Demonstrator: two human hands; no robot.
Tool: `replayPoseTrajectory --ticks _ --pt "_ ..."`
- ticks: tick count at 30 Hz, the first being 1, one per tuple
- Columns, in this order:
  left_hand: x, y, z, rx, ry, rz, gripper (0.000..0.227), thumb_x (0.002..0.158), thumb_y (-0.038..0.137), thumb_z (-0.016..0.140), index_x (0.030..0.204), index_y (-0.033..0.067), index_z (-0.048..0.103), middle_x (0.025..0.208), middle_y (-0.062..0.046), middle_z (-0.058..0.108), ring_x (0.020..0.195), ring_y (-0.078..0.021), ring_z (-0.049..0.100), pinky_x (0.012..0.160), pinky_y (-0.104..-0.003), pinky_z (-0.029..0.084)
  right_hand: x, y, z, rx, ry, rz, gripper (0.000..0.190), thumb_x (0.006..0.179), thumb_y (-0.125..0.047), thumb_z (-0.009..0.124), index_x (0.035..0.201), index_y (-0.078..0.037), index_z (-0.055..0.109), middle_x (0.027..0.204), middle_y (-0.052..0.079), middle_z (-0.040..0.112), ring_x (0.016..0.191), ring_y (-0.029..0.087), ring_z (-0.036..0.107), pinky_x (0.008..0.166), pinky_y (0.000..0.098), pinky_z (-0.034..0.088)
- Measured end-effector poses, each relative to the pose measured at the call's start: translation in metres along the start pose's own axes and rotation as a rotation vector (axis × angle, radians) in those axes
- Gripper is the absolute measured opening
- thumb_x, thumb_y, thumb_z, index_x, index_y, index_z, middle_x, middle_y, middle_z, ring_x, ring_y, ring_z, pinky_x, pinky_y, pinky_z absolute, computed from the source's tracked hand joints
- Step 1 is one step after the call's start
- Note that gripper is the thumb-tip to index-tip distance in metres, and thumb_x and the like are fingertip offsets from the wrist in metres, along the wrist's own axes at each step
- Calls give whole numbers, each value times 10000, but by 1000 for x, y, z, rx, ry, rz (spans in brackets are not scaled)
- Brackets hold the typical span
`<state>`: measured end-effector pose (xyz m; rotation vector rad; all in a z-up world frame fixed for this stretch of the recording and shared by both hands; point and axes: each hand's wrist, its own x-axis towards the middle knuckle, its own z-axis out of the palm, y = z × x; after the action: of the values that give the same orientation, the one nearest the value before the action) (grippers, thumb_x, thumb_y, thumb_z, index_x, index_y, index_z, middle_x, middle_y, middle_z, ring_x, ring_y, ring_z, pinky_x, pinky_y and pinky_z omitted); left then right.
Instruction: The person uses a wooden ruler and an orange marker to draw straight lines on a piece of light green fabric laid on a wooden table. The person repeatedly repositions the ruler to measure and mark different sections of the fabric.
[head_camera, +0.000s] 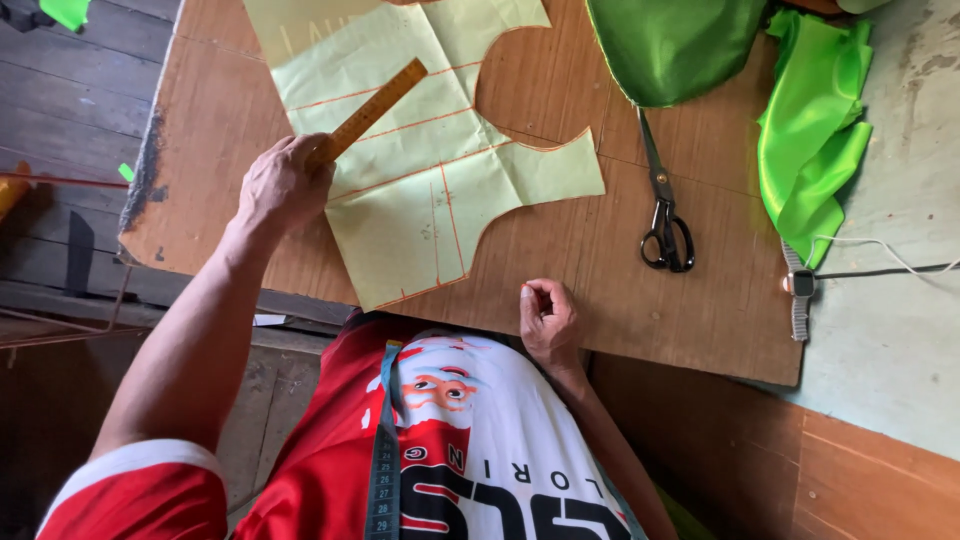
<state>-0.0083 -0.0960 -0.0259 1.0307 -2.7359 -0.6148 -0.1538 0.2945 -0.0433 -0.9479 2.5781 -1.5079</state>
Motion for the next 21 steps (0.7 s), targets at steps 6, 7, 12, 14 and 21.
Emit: replayPoseTrajectory --ticks 6,7,12,14,21 --pt "0 30 17 -178 26 -76 246 1012 354 552 1218 248 637 996 -114 650 946 -415 673 800 -580 561 -6 20 7 -41 -13 44 75 900 -212 722 949 -158 739 760 64 675 673 232 683 560 308 558" --pt "1 31 17 -179 28 -82 246 1012 354 552 1218 248 637 996 -114 650 946 -415 673 800 -580 561 -4 19 6 -41 -19 41 75 900 -212 722 949 -158 739 760 64 675 673 232 683 560 308 558" --pt "4 34 12 3 53 -91 398 996 351 615 1372 219 623 1009 -151 642 918 -442 683 779 -584 568 -3 17 5 -15 -18 4 67 910 -209 710 935 -153 736 727 63 654 635 221 667 537 298 553" --pt "8 24 20 73 44 -87 415 990 362 606 1388 246 619 1002 -121 628 874 -414 696 750 -557 578 -2 12 2 1 -19 1 63 910 -188 708 935 -136 734 721 81 651 628 233 664 533 307 553" --pt "-7 54 13 -2 -42 -28 304 979 331 570 1253 250 674 987 -80 616 889 -416 698 748 -537 582 -3 14 2 -64 -23 -36 81 917 -225 702 927 -149 730 717 49 653 629 208 668 526 287 545"
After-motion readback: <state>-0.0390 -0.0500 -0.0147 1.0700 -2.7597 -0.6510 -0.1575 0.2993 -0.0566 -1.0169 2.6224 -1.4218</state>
